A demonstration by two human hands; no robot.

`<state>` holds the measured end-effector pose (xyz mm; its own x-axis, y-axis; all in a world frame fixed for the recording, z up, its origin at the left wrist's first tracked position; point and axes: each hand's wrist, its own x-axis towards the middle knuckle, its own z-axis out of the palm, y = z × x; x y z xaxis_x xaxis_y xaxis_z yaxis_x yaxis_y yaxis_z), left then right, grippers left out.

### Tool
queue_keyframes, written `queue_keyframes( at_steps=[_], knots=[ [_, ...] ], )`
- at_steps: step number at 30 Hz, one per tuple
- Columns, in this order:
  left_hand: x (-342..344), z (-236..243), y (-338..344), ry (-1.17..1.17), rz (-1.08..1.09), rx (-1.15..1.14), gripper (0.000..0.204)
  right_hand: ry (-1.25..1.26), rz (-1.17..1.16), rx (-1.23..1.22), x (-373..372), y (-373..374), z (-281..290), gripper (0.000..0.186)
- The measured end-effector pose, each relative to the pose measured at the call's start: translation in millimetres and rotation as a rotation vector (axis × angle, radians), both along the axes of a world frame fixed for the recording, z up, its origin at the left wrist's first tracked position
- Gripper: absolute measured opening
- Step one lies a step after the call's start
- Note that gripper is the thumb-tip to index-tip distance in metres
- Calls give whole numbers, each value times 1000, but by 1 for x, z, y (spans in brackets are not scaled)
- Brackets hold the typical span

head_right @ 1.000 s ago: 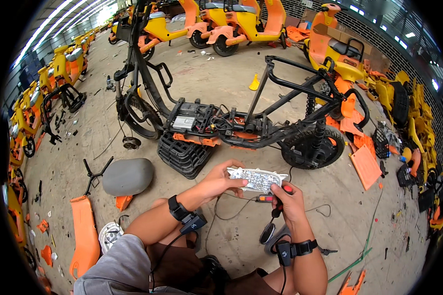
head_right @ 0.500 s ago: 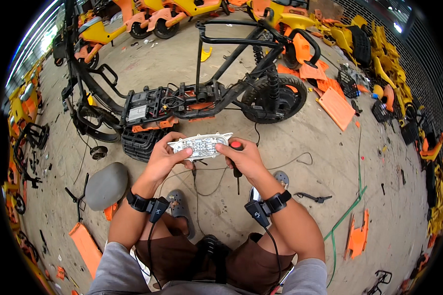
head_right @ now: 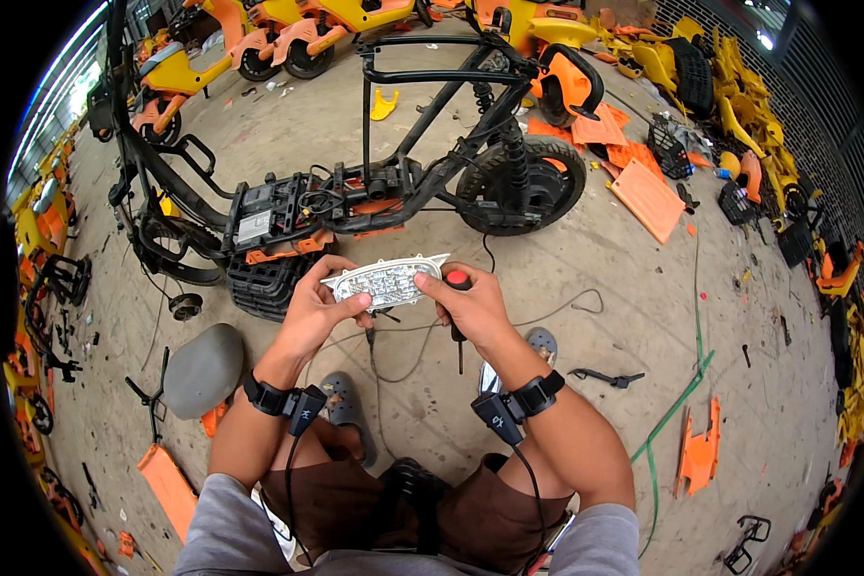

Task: The person sits on the floor and uses a screwdriver to manipulate a white plastic scooter part, repeatedly prying and adjusting its internal components. The person then stands and walks to a workbench.

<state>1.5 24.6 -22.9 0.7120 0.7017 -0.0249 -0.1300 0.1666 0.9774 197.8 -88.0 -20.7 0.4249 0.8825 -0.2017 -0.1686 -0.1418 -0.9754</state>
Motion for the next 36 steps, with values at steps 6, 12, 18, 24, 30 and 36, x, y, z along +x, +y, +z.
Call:
queue_keyframes(
  at_steps=[6, 12, 18, 24, 30, 36],
  knots=[
    [0, 3, 0, -3, -40, -40, 34, -45, -35, 33, 1, -1, 3, 30],
    [-5, 2, -3, 21, -46, -74, 34, -118, -24, 15, 1, -1, 1, 30],
    [-5, 0, 3, 10, -53, -11, 32, -83, -10, 4, -2, 3, -3, 30],
    [-6, -1, 3, 30, -9, -16, 34, -112, -4, -1, -7, 3, 1, 32],
    [-2, 3, -1, 47, 17, -9, 29, -78, -9, -11, -3, 1, 3, 31],
    [0, 1, 0, 38, 23, -3, 29, -87, -32, -5, -5, 1, 4, 28]
  ],
)
